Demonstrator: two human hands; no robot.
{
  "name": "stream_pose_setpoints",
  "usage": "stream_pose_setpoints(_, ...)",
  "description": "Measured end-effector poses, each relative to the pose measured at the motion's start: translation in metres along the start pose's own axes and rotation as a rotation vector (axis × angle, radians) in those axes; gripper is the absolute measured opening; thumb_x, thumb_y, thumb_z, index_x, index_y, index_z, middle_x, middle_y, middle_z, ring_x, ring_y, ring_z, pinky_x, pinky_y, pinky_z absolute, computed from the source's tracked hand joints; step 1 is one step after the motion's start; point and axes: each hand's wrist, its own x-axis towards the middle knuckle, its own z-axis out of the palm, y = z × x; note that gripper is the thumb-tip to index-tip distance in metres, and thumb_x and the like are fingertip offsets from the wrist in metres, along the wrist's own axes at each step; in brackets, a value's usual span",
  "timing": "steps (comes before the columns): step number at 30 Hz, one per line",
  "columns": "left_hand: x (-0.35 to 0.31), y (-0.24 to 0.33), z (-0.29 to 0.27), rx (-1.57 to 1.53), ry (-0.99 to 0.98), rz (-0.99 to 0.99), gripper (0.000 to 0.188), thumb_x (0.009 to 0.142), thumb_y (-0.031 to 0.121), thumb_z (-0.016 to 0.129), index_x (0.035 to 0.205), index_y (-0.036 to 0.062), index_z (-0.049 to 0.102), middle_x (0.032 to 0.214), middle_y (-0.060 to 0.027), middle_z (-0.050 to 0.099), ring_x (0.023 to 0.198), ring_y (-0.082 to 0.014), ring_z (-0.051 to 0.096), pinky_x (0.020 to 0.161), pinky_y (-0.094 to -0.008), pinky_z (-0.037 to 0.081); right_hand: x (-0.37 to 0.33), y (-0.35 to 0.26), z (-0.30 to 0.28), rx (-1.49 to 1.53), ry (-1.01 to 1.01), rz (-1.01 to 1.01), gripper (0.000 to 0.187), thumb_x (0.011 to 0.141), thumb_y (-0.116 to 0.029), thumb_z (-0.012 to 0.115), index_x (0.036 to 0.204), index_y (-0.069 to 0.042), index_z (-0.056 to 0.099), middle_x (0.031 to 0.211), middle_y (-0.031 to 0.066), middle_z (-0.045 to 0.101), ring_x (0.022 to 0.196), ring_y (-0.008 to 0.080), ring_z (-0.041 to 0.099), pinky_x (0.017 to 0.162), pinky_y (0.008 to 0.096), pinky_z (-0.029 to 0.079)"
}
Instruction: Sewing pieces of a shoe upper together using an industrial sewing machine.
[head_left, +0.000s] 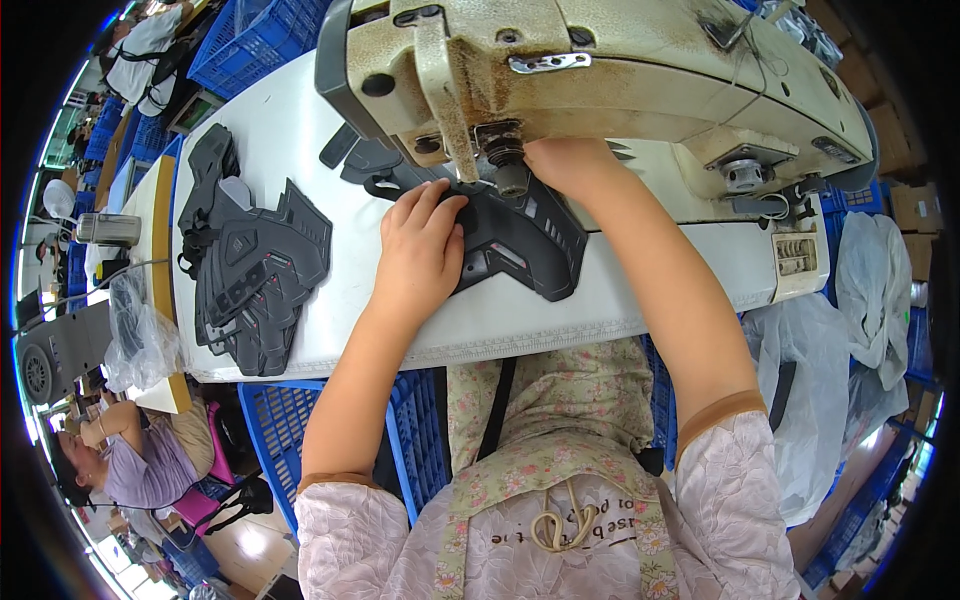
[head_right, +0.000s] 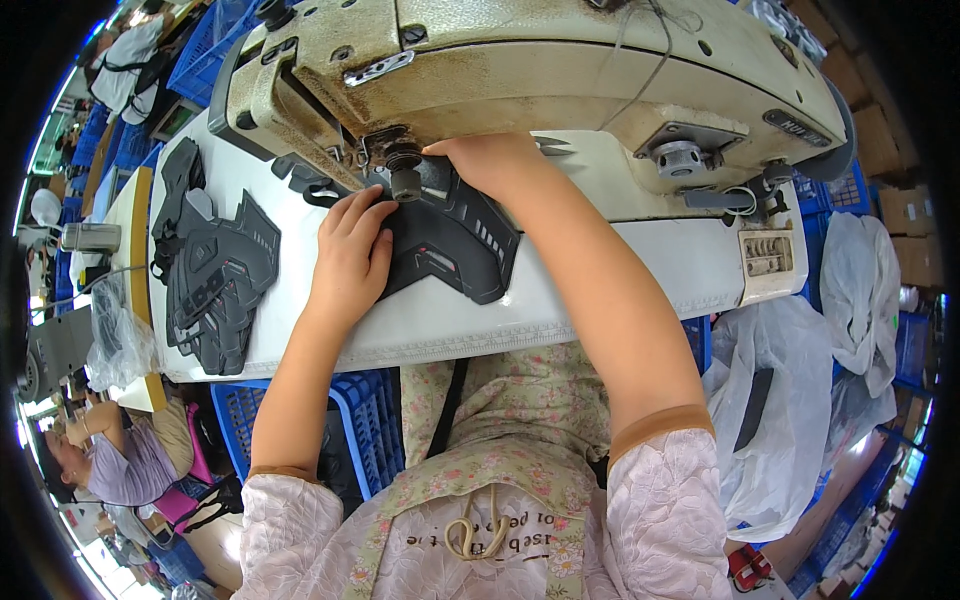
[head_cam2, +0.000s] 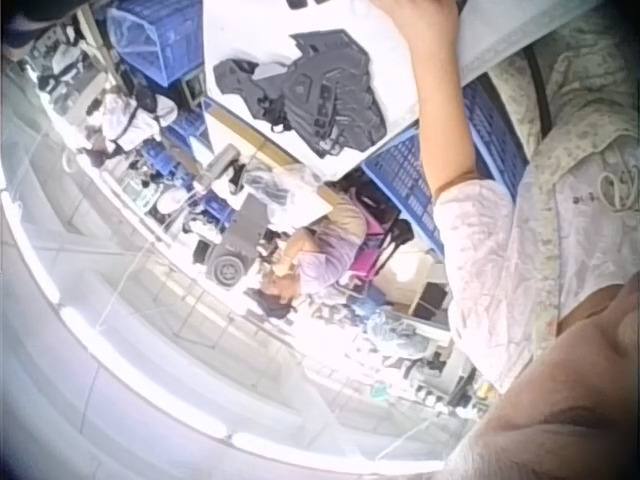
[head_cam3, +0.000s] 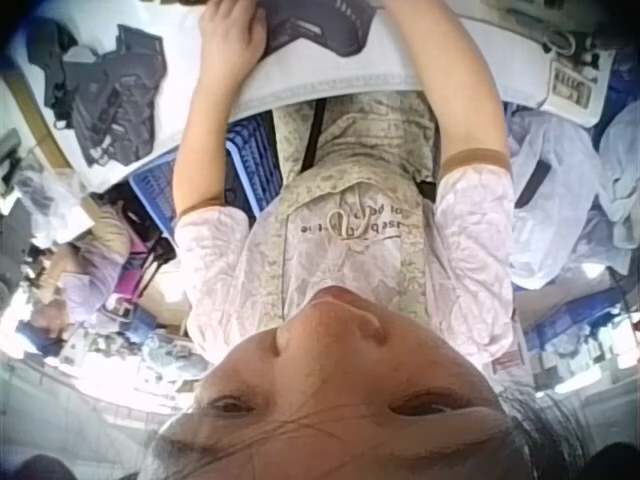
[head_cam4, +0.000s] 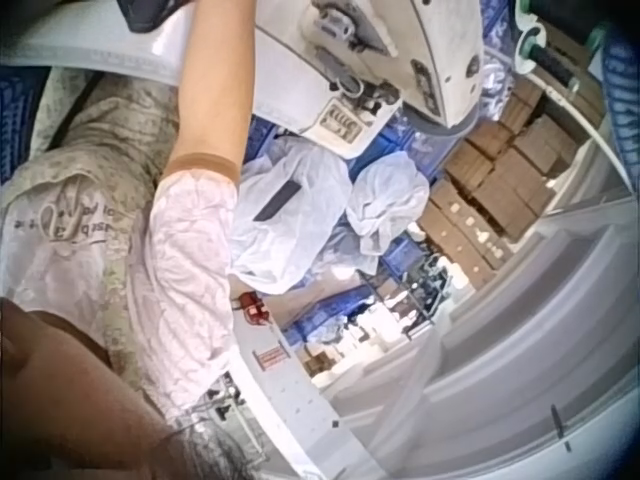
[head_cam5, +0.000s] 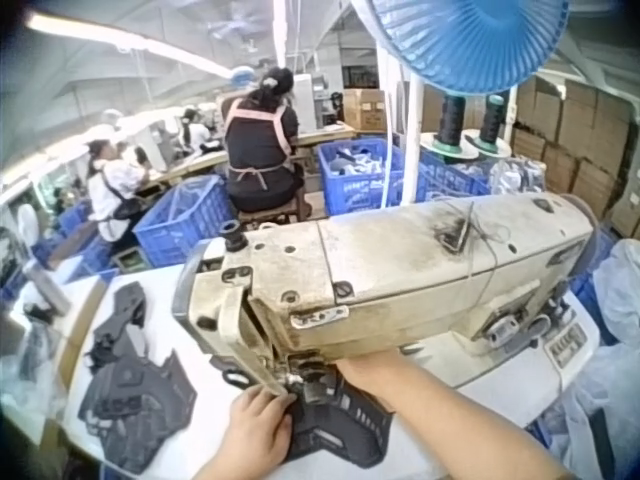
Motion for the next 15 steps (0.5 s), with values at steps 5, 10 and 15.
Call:
stream_pose_setpoints(5, 0.001, -0.003, 0.003, 0.016, 0.024, -0.006, 0.029, 0.083, 0.004, 0.06, 0.112, 0.0025, 0.064, 0.128, -0.0168, 0.059, 0.118, -0.0378, 0.053, 0.1, -0.0466, 0.041, 0.001, -0.006, -0.009, 0.026, -0.076, 0.05, 0.036, 0.094, -0.039, 0.055, 0.121, -0.02, 0.068, 0.129, 0.0062, 0.064, 0.123, 0.0272, 0.055, 0.103, 0.0382, 0.043)
stream_pose_setpoints(10, 0.003, -0.007, 0.005, -0.034, 0.036, -0.002, 0.03, 0.082, 0.004, 0.061, 0.112, 0.0032, 0.064, 0.123, -0.0171, 0.061, 0.118, -0.039, 0.053, 0.1, -0.0474, 0.041, 0.005, 0.003, 0.003, -0.023, -0.047, -0.007, 0.033, 0.094, -0.034, 0.053, 0.119, -0.019, 0.069, 0.126, 0.0072, 0.065, 0.12, 0.0268, 0.057, 0.102, 0.0392, 0.044)
stream_pose_setpoints(15, -0.001, -0.009, 0.008, -0.005, 0.064, -0.013, 0.031, 0.08, 0.007, 0.061, 0.111, 0.004, 0.064, 0.127, -0.0166, 0.059, 0.121, -0.0356, 0.052, 0.1, -0.0485, 0.04, -0.006, -0.008, -0.015, -0.073, -0.011, -0.057, 0.026, 0.089, -0.025, 0.054, 0.1, -0.007, 0.07, 0.101, 0.0167, 0.071, 0.095, 0.0367, 0.067, 0.085, 0.047, 0.052)
